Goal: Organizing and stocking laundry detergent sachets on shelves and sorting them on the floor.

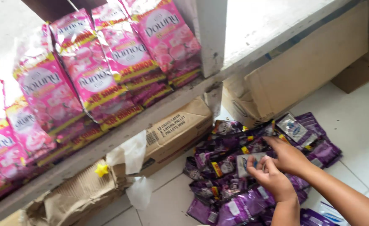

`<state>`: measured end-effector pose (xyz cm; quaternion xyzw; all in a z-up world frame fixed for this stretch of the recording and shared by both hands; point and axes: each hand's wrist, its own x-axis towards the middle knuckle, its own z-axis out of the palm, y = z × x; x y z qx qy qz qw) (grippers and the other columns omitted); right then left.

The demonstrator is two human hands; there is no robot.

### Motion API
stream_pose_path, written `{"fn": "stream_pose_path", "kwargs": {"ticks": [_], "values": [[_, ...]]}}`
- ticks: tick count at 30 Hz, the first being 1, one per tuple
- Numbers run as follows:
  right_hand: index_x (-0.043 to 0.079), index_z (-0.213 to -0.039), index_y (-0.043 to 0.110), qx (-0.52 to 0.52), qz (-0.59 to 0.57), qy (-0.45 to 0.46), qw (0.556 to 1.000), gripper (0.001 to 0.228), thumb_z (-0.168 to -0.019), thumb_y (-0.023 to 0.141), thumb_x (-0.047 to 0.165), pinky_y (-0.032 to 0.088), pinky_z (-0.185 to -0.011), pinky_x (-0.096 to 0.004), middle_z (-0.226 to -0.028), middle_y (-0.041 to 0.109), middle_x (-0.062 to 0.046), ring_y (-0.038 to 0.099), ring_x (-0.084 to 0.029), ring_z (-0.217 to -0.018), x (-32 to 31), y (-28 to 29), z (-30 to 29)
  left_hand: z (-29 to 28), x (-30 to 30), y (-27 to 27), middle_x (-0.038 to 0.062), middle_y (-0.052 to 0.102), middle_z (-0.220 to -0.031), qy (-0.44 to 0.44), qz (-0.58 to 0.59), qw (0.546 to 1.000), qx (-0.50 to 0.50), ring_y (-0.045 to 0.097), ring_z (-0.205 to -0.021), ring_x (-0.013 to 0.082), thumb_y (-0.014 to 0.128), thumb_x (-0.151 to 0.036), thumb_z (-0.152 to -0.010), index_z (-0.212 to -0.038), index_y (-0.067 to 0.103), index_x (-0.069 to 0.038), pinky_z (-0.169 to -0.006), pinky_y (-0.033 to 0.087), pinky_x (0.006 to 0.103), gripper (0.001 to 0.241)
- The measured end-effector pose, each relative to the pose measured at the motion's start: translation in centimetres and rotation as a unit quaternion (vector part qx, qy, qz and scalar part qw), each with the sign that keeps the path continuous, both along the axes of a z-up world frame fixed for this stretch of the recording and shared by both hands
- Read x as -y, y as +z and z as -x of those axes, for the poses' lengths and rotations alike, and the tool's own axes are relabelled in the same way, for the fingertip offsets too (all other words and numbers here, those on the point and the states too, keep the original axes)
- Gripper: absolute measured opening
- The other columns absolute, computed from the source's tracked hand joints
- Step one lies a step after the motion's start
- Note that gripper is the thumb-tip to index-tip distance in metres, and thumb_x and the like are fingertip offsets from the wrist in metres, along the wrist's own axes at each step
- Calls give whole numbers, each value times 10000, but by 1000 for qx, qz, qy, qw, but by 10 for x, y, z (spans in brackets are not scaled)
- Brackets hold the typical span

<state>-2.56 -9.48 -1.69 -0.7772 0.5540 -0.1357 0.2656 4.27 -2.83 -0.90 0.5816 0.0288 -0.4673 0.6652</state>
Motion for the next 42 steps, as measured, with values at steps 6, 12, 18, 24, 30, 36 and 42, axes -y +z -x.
{"fn": "stream_pose_path", "kwargs": {"ticks": [6,12,18,24,30,36,42], "values": [[88,-1280,601,-159,-57,-32,985,622,-744,786,343,563,-867,-474,-1156,696,-175,684,-370,-1053,7,9,-45,-25,14,-11,125,651,-1116,86,-71,994,-9,659,-983,225,623,-121,-924,-1360,483,-81,-872,560,365,459],[103,-935,781,-138,-209,73,965,206,-815,742,266,576,-790,-440,-926,773,-136,745,-309,-893,32,-5,-14,-30,35,10,175,632,-1183,96,-82,987,103,631,-1042,278,668,-159,-923,-1349,500,-29,-918,522,403,477],[2,-960,754,78,-276,33,957,173,-908,727,166,530,-654,-355,-759,734,-101,631,-157,-696,88,68,-15,-65,72,29,201,568,-1293,130,-79,910,385,573,-1160,304,777,-164,-874,-1378,445,30,-973,454,393,634],[-25,-1086,690,284,-256,76,921,180,-933,690,69,557,-733,-300,-880,751,-50,641,-96,-826,111,111,-8,-66,90,53,122,708,-1156,95,210,967,-107,670,-1025,192,699,-44,-945,-1364,532,65,-922,543,319,464],[6,-1329,591,128,259,254,923,576,-827,744,243,532,-927,-380,-1225,687,-184,652,-289,-1086,97,219,6,-45,102,122,116,717,-1144,84,271,958,31,666,-1010,154,663,12,-939,-1361,582,6,-912,549,307,430],[29,-1342,613,70,387,346,852,596,-750,674,40,566,-929,-419,-1321,689,-156,713,-305,-1113,120,213,34,-10,106,152,120,692,-1266,56,305,945,109,653,-1122,151,643,-33,-979,-1399,580,49,-995,517,295,433],[47,-1218,721,258,143,237,926,359,-874,664,-35,579,-738,-308,-1043,777,-111,721,-160,-890,153,215,37,0,89,136,124,690,-1300,34,296,948,109,658,-1136,151,617,-138,-1004,-1417,575,50,-1010,521,295,455]]}}
